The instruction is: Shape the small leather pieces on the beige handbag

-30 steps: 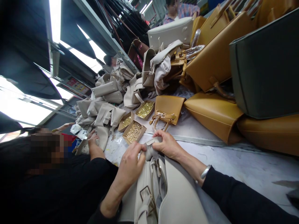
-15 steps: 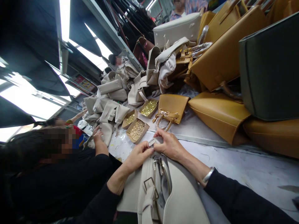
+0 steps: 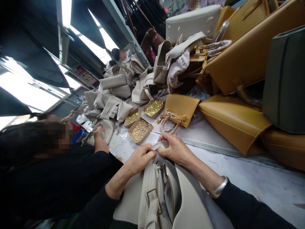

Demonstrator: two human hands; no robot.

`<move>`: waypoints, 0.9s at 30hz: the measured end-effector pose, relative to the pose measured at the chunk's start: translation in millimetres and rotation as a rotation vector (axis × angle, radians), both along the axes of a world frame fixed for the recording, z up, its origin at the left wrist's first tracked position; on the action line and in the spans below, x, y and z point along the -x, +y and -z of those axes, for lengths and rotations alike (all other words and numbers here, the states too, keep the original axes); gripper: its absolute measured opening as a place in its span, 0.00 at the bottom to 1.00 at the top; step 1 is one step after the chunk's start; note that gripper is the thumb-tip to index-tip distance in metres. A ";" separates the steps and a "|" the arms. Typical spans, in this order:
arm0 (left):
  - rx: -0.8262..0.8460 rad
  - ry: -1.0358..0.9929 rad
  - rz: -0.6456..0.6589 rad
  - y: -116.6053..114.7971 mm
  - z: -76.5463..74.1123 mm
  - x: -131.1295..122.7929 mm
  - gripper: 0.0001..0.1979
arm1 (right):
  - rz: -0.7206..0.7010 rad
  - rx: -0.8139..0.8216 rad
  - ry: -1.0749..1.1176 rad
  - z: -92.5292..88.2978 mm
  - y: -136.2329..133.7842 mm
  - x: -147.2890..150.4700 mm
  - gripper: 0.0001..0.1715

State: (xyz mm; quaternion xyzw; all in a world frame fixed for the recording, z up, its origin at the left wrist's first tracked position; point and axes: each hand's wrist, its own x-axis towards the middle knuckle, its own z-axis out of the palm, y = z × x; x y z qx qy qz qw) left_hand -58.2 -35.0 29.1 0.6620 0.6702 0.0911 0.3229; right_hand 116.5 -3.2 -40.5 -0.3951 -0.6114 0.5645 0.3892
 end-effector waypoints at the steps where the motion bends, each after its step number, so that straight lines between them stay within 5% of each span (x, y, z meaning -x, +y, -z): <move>1: 0.007 0.040 0.005 1.0 -2.0 0.0 0.11 | 0.008 -0.025 -0.030 -1.2 -1.2 -0.4 0.14; 13: 0.055 0.357 0.138 6.2 -30.0 0.4 0.10 | 0.025 -0.234 -0.187 -17.0 -12.2 -0.5 0.12; 20: -0.032 0.493 0.114 3.4 -21.1 -18.4 0.08 | 0.051 -0.238 -0.226 -15.6 -13.7 -1.4 0.13; 22: -0.069 0.426 0.083 3.3 -14.2 -18.3 0.07 | 0.047 -0.227 -0.219 -12.9 -11.8 -2.4 0.13; 27: 0.001 -0.112 -0.099 4.9 5.4 -5.9 0.09 | 0.008 -0.049 -0.023 4.3 -2.4 -1.4 0.14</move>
